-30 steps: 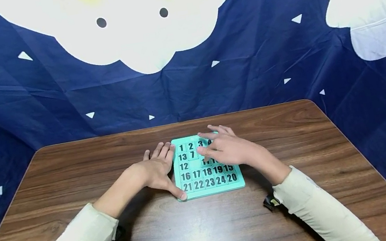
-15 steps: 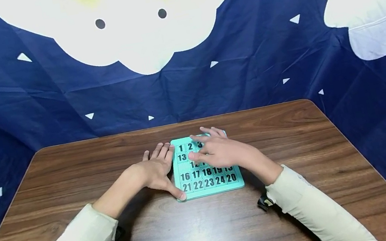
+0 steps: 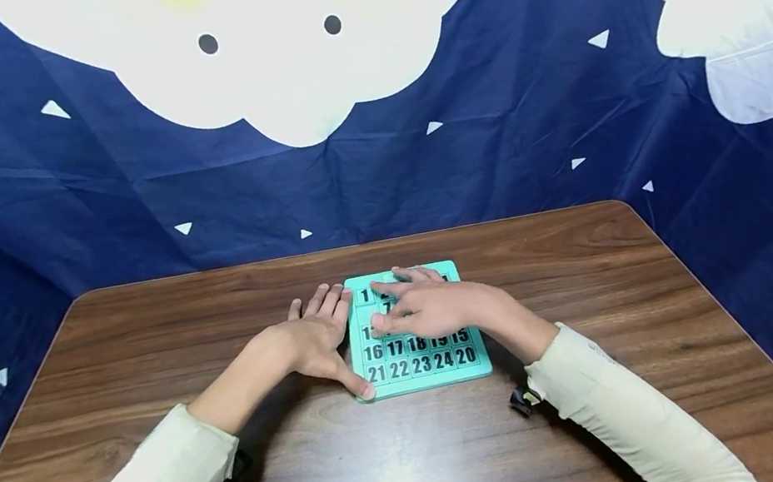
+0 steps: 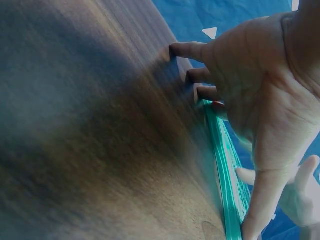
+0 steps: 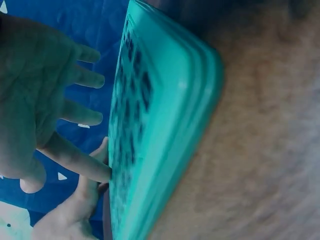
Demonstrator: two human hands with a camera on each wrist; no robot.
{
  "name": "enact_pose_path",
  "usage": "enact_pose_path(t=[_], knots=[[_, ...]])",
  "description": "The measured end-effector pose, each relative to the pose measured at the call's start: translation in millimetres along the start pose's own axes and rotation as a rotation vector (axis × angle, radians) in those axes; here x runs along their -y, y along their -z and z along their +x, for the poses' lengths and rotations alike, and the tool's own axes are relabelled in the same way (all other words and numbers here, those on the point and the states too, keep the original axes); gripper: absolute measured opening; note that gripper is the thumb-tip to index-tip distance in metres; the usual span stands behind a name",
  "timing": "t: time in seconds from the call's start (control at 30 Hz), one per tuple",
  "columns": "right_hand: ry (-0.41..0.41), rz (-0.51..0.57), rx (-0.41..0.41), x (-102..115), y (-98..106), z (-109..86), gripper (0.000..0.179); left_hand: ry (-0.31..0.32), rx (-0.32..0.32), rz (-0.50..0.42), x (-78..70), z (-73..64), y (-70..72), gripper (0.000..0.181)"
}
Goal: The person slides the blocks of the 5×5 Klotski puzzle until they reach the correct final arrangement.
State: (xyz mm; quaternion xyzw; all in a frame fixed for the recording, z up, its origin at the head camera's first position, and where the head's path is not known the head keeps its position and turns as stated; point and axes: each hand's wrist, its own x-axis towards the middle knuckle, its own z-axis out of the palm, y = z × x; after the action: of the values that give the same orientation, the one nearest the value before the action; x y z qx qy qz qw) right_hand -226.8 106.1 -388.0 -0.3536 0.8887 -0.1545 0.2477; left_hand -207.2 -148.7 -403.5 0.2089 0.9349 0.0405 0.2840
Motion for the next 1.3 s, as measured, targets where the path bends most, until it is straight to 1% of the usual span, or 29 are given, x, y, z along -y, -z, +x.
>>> enact_pose_path(t=[0.07,0.17,0.23,0.3,0.4,0.53,0.63,0.67,0.73,0.8,0.87,0.93,0.97,1.1,1.17,1.23,1.3], knots=[[-0.005,0.012,-0.048,-5.0,2.9,-1.6,0.060,-0.004,0.002,0.000,-1.8,1.5,0.6,0.171],[-0.047,0.010,-0.133,-17.5,3.7,1.6,0.065,-0.014,-0.003,-0.002,-3.7,3.3,1.3,0.171],[-0.070,0.025,-0.156,-25.5,2.1,6.8,0.070,-0.013,-0.005,-0.003,-3.9,3.7,1.7,0.171],[-0.076,0.033,-0.144,-29.6,0.6,13.2,0.075,-0.008,-0.004,0.001,-3.7,3.3,2.1,0.171],[-0.085,0.047,-0.102,-27.6,0.3,19.0,0.078,-0.001,0.001,0.001,-3.3,2.6,2.3,0.171],[-0.104,0.018,-0.042,-19.9,2.9,17.2,0.070,-0.009,-0.002,-0.008,-3.8,2.7,1.7,0.171],[-0.066,0.039,-0.020,-18.3,5.8,12.0,0.066,-0.007,-0.010,-0.005,-3.8,2.7,1.2,0.170],[-0.051,0.045,-0.028,-18.9,7.1,10.1,0.065,-0.007,-0.012,-0.003,-3.7,2.7,1.1,0.171],[-0.041,0.051,-0.071,-22.0,9.2,6.4,0.065,-0.008,-0.016,-0.003,-3.7,2.4,1.0,0.171],[-0.067,0.049,-0.127,-26.7,11.3,3.0,0.065,-0.013,-0.019,-0.006,-4.0,2.2,1.1,0.172],[-0.106,0.041,-0.161,-30.7,11.8,1.4,0.065,-0.017,-0.021,-0.012,-4.3,2.2,1.4,0.172],[-0.131,0.040,-0.165,-32.5,10.8,3.0,0.063,-0.017,-0.023,-0.012,-4.4,2.3,1.6,0.172],[-0.133,0.042,-0.153,-32.1,10.0,5.0,0.062,-0.016,-0.023,-0.010,-4.2,2.3,1.7,0.172],[-0.116,0.045,-0.097,-25.4,5.7,17.3,0.065,-0.007,-0.018,-0.010,-2.3,1.9,0.9,0.172],[-0.108,0.039,-0.088,-22.9,6.6,19.6,0.067,-0.006,-0.019,-0.017,-1.0,1.6,-0.4,0.172],[-0.101,0.045,-0.115,-25.8,9.1,17.1,0.067,-0.006,-0.021,-0.018,-0.3,1.4,-1.5,0.172],[-0.108,0.055,-0.149,-33.7,13.9,10.3,0.068,-0.009,-0.027,-0.021,-0.3,1.6,-2.1,0.172]])
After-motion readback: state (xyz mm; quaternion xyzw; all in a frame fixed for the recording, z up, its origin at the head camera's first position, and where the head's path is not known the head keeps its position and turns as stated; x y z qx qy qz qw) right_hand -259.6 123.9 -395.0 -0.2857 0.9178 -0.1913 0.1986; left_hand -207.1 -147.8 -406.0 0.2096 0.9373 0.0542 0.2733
